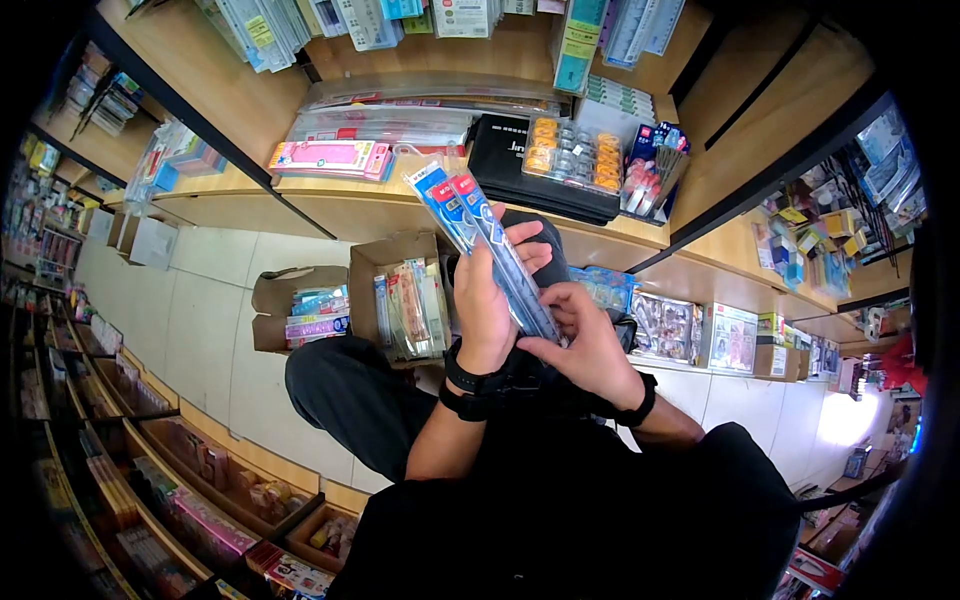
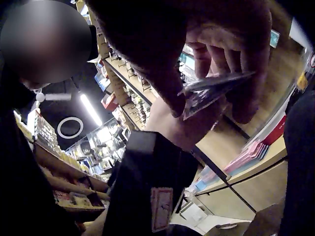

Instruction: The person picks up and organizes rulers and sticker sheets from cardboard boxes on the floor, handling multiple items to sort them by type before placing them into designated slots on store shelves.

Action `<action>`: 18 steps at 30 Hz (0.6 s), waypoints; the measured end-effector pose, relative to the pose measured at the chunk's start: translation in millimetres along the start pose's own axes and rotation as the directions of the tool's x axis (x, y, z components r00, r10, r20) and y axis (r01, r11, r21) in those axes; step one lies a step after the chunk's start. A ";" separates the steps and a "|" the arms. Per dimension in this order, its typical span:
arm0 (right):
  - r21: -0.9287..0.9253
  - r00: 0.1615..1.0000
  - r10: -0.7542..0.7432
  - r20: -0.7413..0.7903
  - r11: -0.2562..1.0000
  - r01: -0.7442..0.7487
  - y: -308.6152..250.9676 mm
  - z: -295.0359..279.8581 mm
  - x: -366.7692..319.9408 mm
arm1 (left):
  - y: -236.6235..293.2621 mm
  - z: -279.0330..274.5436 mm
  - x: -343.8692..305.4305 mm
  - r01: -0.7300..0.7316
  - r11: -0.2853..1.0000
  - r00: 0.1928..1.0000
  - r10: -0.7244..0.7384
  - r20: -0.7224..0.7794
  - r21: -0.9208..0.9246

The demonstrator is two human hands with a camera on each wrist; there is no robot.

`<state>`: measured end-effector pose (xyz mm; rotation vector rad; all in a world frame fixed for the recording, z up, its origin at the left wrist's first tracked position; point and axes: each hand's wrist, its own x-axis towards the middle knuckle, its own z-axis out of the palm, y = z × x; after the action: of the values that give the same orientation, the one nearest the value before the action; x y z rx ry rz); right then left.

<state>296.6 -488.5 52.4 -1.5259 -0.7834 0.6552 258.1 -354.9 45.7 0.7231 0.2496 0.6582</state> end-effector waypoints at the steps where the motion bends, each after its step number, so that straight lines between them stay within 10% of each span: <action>1: -0.108 0.999 0.030 0.037 0.994 -0.026 -3.3 -0.7 1.2 | 0.0 -0.2 -0.7 -0.010 0.999 1.000 0.010 0.015 0.043; 12: 0.211 0.995 0.086 0.052 0.973 -0.095 8.8 2.1 4.2 | -1.2 -6.1 0.4 0.104 0.976 0.993 -0.091 0.075 -0.192; 18: -0.145 0.995 -0.014 0.103 0.989 0.029 3.6 0.1 4.4 | -1.5 -4.8 0.6 0.092 0.994 0.995 -0.090 -0.034 0.060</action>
<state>299.5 -485.1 49.0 -1.6244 -0.9409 0.6756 257.2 -352.8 41.2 0.7567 0.3310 0.5773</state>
